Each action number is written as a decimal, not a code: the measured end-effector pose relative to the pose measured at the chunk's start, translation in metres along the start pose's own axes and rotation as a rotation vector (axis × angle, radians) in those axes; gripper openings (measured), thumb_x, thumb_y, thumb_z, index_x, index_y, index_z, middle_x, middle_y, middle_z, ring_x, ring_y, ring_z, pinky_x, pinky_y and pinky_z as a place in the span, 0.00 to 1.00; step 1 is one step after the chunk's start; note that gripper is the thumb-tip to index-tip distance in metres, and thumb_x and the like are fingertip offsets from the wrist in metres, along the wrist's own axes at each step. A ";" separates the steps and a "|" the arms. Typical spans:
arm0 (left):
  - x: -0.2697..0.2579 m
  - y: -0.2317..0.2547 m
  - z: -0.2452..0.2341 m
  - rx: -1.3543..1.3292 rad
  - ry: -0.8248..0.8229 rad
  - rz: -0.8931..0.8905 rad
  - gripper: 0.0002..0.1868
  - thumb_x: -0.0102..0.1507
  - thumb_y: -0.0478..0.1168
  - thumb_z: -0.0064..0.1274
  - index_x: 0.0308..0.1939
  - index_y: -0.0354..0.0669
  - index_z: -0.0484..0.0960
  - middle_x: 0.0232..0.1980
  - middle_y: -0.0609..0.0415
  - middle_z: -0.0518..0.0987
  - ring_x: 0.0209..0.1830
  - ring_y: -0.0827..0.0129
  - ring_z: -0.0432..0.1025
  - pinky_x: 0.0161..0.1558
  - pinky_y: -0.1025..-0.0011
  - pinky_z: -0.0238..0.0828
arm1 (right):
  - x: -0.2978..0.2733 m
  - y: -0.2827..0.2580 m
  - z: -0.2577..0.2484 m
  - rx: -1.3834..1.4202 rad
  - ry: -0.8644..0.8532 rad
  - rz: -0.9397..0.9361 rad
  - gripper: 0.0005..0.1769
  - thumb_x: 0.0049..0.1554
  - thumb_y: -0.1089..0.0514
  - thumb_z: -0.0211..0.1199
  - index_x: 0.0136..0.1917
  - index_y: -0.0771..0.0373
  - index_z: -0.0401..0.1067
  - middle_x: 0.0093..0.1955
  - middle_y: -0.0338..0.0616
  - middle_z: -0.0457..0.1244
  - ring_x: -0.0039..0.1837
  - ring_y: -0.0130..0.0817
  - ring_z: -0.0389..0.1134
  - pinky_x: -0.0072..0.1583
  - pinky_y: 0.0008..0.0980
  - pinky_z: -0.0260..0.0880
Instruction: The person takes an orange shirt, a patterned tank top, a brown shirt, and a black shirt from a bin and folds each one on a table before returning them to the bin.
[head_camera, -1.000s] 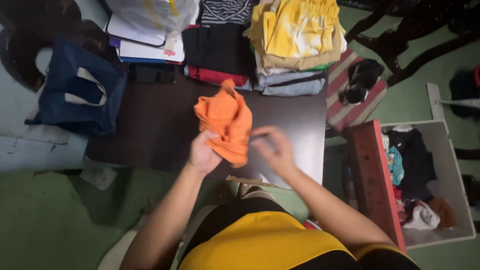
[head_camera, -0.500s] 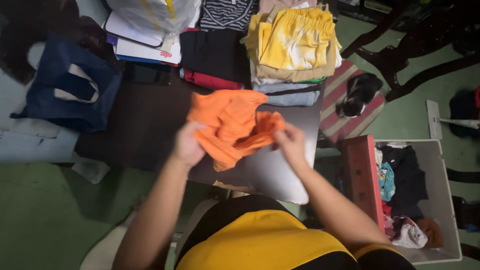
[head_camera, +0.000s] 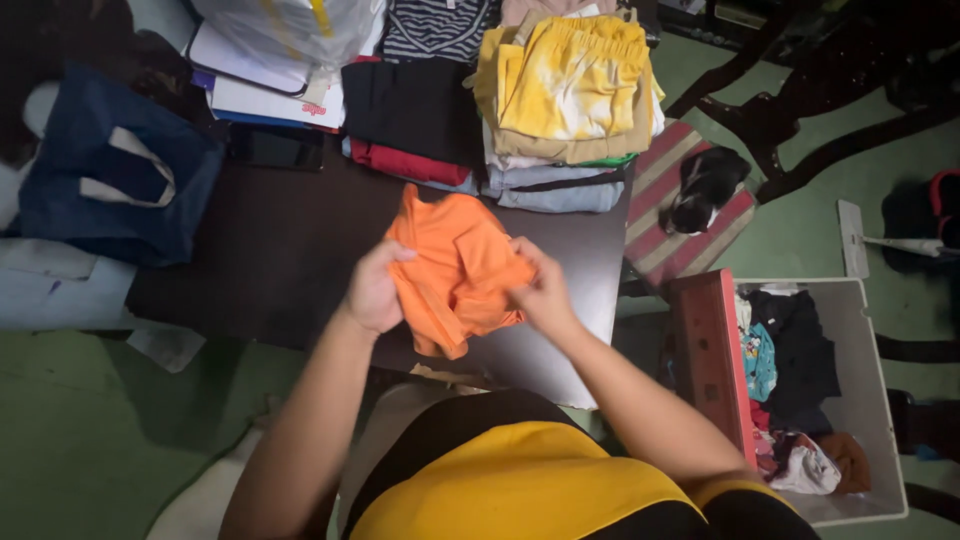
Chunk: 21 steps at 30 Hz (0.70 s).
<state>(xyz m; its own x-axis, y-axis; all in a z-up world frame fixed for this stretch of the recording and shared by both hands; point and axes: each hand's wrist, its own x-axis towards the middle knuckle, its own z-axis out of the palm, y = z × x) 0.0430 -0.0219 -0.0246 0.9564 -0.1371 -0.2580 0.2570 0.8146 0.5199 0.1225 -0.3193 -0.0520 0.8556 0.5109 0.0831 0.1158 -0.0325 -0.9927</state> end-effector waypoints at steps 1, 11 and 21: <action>0.000 0.011 0.000 0.001 -0.003 -0.005 0.38 0.71 0.41 0.46 0.85 0.29 0.70 0.82 0.36 0.79 0.82 0.43 0.74 0.85 0.43 0.68 | 0.002 0.028 -0.019 -0.001 0.006 0.001 0.32 0.64 0.63 0.74 0.79 0.69 0.73 0.70 0.51 0.73 0.71 0.38 0.73 0.70 0.41 0.74; 0.007 0.097 -0.094 0.087 0.346 0.297 0.27 0.71 0.41 0.49 0.74 0.34 0.80 0.70 0.39 0.86 0.73 0.47 0.83 0.77 0.47 0.81 | 0.005 -0.026 -0.146 0.626 0.682 0.123 0.24 0.78 0.49 0.61 0.78 0.66 0.72 0.71 0.50 0.74 0.69 0.47 0.81 0.71 0.53 0.84; -0.028 0.183 -0.017 0.409 0.196 -0.018 0.26 0.66 0.32 0.62 0.70 0.35 0.85 0.64 0.44 0.90 0.63 0.52 0.86 0.66 0.52 0.85 | -0.022 -0.101 -0.182 0.809 0.352 0.153 0.21 0.89 0.47 0.61 0.83 0.63 0.71 0.77 0.48 0.72 0.76 0.44 0.77 0.79 0.51 0.79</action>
<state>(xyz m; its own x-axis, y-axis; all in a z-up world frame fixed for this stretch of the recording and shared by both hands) 0.0609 0.1406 0.0635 0.9168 -0.0079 -0.3992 0.3453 0.5176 0.7828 0.1836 -0.4835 0.0619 0.9530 0.2536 -0.1658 -0.2899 0.6047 -0.7418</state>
